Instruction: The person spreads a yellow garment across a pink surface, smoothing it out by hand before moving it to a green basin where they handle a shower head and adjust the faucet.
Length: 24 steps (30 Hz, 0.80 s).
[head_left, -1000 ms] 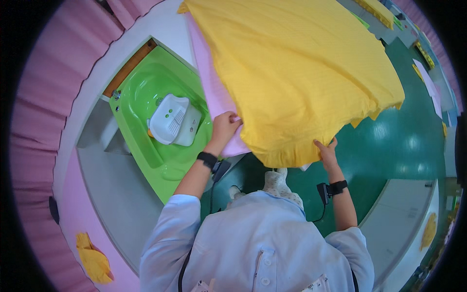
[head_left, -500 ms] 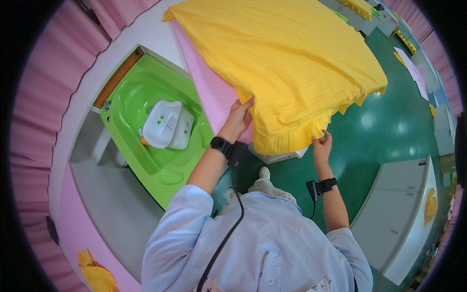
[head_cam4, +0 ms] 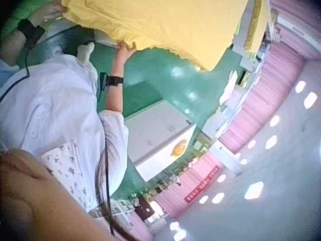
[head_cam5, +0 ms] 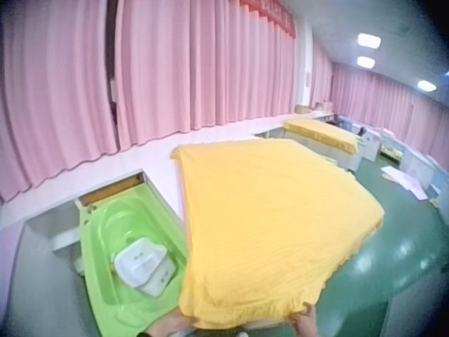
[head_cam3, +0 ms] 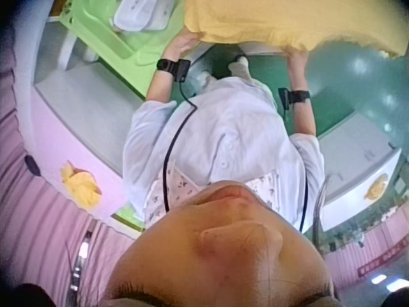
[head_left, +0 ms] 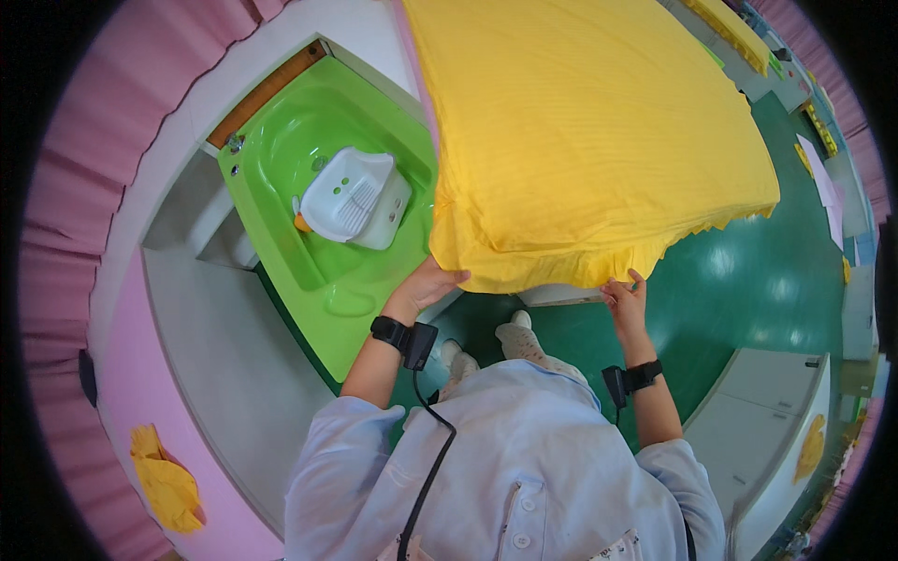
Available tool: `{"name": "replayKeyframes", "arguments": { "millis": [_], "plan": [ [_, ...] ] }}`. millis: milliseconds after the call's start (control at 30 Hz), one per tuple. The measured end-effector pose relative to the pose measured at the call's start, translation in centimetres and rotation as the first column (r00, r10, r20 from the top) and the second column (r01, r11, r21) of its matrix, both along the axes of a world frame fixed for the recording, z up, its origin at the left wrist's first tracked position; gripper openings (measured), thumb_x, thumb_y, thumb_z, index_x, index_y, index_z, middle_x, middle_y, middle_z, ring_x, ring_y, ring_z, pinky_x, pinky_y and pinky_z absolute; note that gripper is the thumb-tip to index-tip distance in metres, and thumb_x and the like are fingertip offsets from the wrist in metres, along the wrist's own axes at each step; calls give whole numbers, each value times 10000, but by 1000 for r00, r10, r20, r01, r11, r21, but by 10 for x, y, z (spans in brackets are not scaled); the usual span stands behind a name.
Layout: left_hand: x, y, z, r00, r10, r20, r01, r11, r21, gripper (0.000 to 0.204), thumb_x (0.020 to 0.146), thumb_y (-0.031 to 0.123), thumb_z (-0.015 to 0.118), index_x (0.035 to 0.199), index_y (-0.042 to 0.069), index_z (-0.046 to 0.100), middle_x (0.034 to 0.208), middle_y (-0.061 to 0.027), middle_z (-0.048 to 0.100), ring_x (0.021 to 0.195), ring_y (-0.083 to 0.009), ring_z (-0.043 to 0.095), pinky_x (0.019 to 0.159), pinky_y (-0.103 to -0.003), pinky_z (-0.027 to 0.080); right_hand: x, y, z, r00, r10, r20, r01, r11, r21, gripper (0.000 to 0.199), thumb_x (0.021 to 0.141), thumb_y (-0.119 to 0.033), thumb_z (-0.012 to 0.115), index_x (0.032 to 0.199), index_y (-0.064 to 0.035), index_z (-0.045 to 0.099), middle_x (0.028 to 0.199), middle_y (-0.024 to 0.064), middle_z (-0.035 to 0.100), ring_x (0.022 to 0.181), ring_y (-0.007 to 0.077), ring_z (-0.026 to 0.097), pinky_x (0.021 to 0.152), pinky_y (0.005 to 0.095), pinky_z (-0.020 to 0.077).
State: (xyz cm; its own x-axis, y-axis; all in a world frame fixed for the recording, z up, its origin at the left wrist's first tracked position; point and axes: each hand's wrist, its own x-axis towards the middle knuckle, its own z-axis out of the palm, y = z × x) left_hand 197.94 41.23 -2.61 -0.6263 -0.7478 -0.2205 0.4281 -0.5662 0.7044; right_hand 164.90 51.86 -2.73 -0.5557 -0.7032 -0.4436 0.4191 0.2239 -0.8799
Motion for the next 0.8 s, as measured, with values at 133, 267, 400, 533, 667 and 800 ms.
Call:
{"name": "replayKeyframes", "arguments": {
  "millis": [133,267,400,533,667,800],
  "plan": [
    [9,4,-16,974,217,70,-225,965,134,580,740,-128,532,1270,31,359,1266,-103,449,1162,-218,431,983,-344,338,5,-8,-2,977,111,-184,-106,994,37,359,798,-47,593,1097,-76,396,725,52,562,631,143,578,525,246,452],
    [6,11,-25,969,246,28,-246,969,15,529,761,-84,501,1262,21,368,1267,-111,448,1159,-240,432,990,-373,327,21,-13,17,533,403,-744,-272,914,300,307,763,-75,625,1023,-65,463,692,74,562,624,172,581,523,290,449],
    [-12,7,-18,911,283,-299,-195,937,290,484,769,1,440,1250,7,380,1275,-135,438,1159,-279,428,985,-416,328,48,-22,41,56,387,-920,-332,877,348,278,731,-113,638,967,-50,505,717,108,553,633,259,566,541,349,447],
    [-24,4,-5,863,293,-410,-165,933,319,525,753,4,430,1272,10,351,1301,-128,412,1192,-284,397,993,-433,319,59,-41,48,-48,269,-962,-503,825,256,278,713,-122,641,952,-53,516,850,123,552,781,270,557,623,356,447],
    [-23,22,10,907,337,-254,-319,941,113,550,742,-75,555,1251,29,374,1256,-97,454,1175,-239,422,995,-375,339,59,-59,63,-161,237,-958,-544,789,286,357,679,-143,668,993,-70,515,988,131,524,936,282,509,761,375,417],
    [-8,26,8,948,307,-83,-296,947,123,615,718,-73,633,1261,45,369,1248,-81,463,1160,-226,442,972,-349,373,55,-65,71,-298,271,-915,-565,723,398,548,632,-196,712,1119,-104,478,1118,130,466,1061,298,438,900,406,347]
  ]
}}
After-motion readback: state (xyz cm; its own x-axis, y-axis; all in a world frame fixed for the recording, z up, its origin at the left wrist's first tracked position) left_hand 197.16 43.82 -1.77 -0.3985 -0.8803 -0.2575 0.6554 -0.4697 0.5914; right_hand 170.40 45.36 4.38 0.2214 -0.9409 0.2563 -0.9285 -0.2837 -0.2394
